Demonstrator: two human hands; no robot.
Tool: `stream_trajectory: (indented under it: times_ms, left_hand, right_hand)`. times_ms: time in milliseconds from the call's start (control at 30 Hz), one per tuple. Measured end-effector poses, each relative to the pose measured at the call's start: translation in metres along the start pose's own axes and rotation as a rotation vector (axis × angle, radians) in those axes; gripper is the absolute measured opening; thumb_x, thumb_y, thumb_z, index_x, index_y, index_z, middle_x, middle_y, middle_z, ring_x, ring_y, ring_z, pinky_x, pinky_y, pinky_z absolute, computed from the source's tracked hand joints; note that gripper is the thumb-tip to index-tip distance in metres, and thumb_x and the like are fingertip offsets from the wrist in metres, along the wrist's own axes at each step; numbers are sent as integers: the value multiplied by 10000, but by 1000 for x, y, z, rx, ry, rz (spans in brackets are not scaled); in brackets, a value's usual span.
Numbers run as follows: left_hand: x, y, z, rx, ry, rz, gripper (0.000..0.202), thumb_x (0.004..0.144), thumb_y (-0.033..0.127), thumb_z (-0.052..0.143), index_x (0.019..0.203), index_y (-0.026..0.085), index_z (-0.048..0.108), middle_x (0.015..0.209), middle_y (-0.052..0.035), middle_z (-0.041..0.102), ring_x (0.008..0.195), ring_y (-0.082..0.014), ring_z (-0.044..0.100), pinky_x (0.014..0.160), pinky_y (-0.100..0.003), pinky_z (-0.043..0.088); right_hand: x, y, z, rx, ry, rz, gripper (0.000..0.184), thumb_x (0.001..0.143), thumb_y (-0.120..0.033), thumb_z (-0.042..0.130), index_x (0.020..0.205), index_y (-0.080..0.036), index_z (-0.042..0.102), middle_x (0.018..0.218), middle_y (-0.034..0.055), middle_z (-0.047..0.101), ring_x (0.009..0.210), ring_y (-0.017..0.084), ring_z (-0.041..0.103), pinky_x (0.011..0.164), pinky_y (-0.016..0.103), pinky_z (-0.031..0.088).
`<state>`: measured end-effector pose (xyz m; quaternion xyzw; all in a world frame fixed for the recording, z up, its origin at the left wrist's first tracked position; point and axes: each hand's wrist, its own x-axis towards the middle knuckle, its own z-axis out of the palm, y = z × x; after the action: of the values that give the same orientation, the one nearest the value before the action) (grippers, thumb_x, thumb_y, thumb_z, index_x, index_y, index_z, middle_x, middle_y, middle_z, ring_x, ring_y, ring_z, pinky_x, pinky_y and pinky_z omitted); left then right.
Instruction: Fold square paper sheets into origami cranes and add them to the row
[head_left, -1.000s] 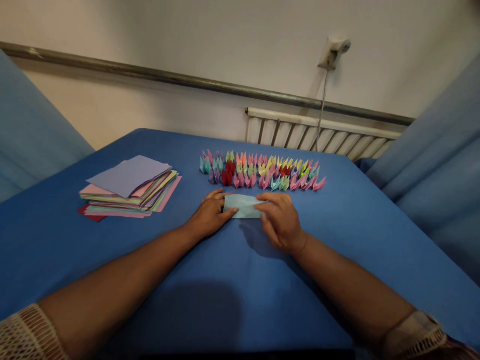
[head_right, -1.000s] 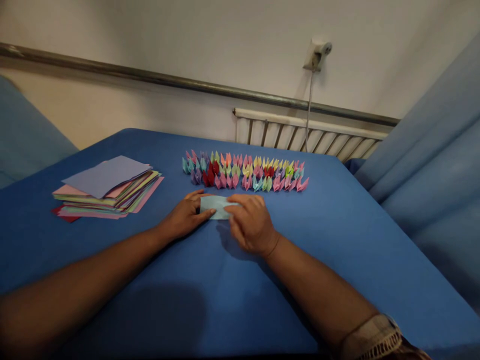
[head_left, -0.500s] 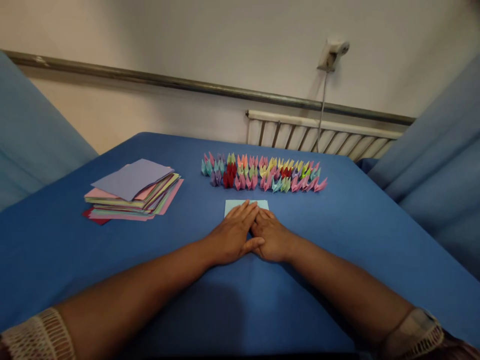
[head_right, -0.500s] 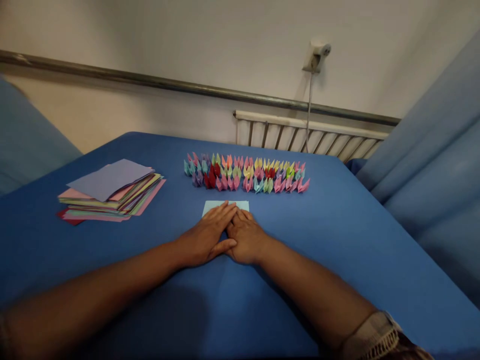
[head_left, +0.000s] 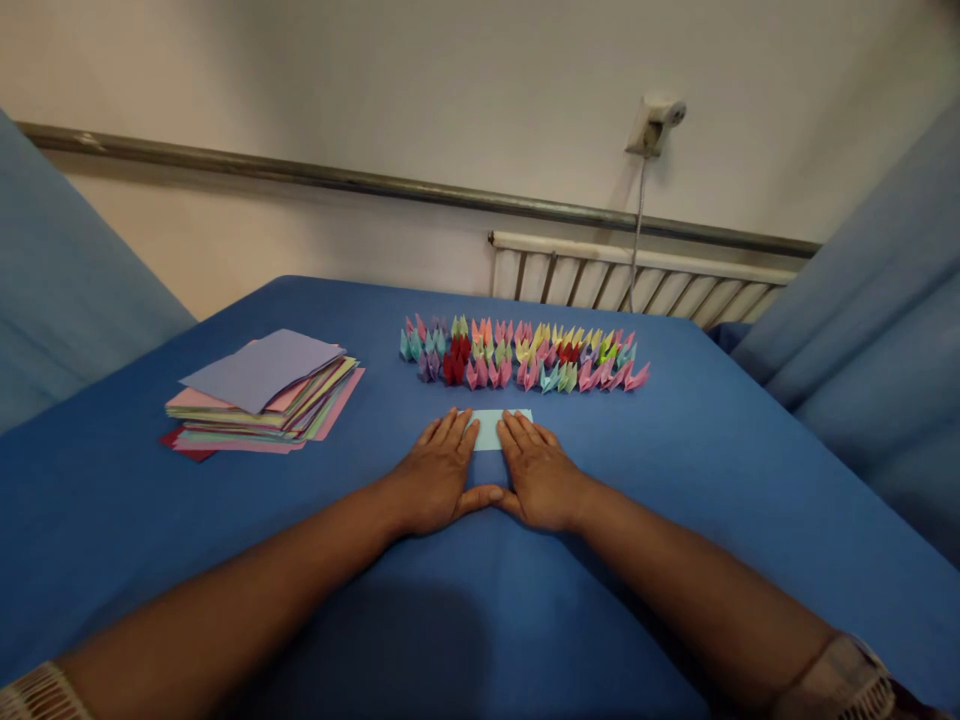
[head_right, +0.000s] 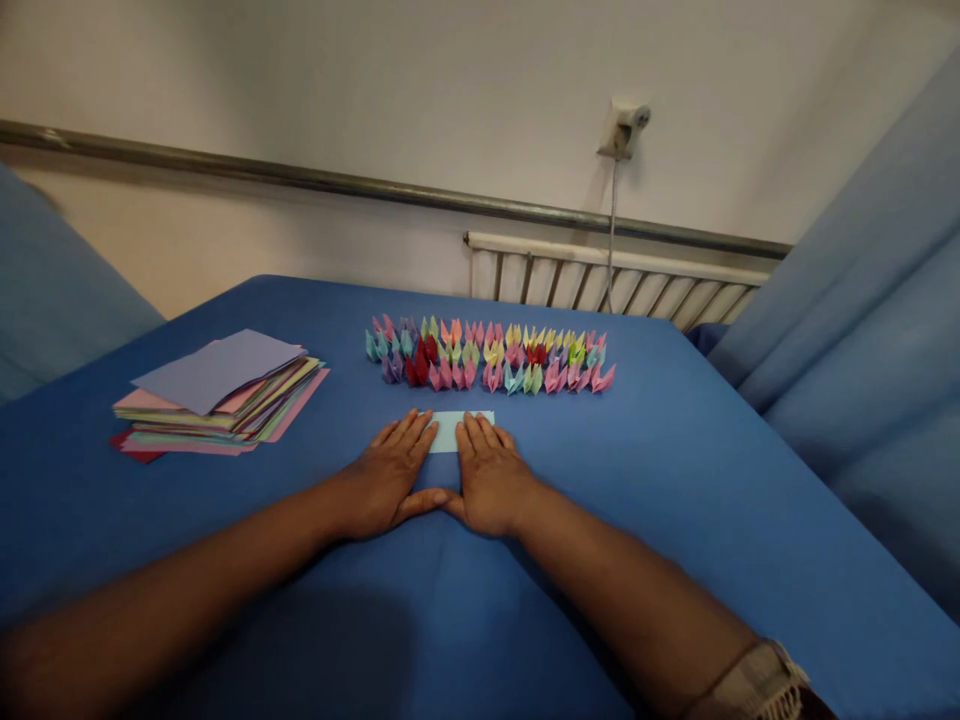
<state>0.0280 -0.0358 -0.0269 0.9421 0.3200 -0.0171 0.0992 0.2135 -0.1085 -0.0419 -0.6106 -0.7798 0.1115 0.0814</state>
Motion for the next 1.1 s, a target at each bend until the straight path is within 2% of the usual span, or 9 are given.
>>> stream_trajectory:
  times_ms: [167,267,400,467,533,667,800,933,1100]
  left_hand:
    - [-10,-14,-4,46,11,-94,1057,783,792,365,1475,0,269,1542,-283,203,1441,-420,149,1142,-532,156]
    - [-9,-13,-4,65,82,-128,1039,793,782,364,1466,-5,284,1544,-287,194,1443,-424,135,1142,-541,144]
    - [0,1,-4,46,159,104,1007,816,766,358,1505,51,190,1581,-226,132,1472,-351,36,1170,-500,75]
    - [4,9,-3,-2,101,185,991,824,761,354,1517,84,146,1581,-215,151,1473,-327,88,1169,-481,106]
    - [7,12,-2,-31,43,198,990,821,762,357,1520,96,136,1575,-221,171,1467,-322,135,1163,-470,136]
    - [6,8,-1,-7,-5,92,1025,796,783,365,1500,55,210,1562,-254,177,1460,-370,114,1158,-491,133]
    - [3,-8,-1,10,-1,-25,1032,786,780,391,1481,28,265,1550,-275,186,1449,-414,110,1142,-534,150]
    - [4,-31,-3,2,83,-155,931,835,716,379,1469,38,302,1546,-261,221,1441,-415,156,1132,-561,175]
    - [10,-41,-11,-103,275,-144,703,926,567,345,1445,93,344,1477,-196,413,1380,-335,353,1119,-498,280]
  right_hand:
    - [-4,5,1,2,64,149,977,847,-737,367,1483,-5,250,1553,265,199,1453,382,148,1140,536,194]
    - [-3,2,-1,-25,135,188,957,850,-709,409,1474,2,268,1561,264,169,1457,387,121,1143,542,181]
    - [2,-5,-4,-32,172,4,740,935,-502,416,1491,-43,250,1580,198,181,1475,308,86,1176,482,133]
    - [6,-8,-4,5,110,-71,665,959,-434,382,1497,-68,244,1563,181,256,1472,274,129,1176,458,154]
    - [8,-8,-2,38,54,-90,660,962,-430,374,1502,-80,231,1551,171,292,1465,265,169,1170,448,177]
    - [8,-2,1,43,35,-4,723,953,-506,362,1504,-59,220,1568,193,231,1460,311,170,1160,470,184]
    - [8,18,2,6,72,152,753,948,-550,333,1482,-24,264,1559,230,222,1450,352,180,1140,503,204]
    - [14,37,1,-18,167,322,694,961,-518,309,1445,-22,334,1530,239,293,1428,359,238,1113,513,241]
    - [20,40,-4,54,309,310,522,960,-412,362,1372,-104,454,1376,183,509,1286,302,446,1049,445,353]
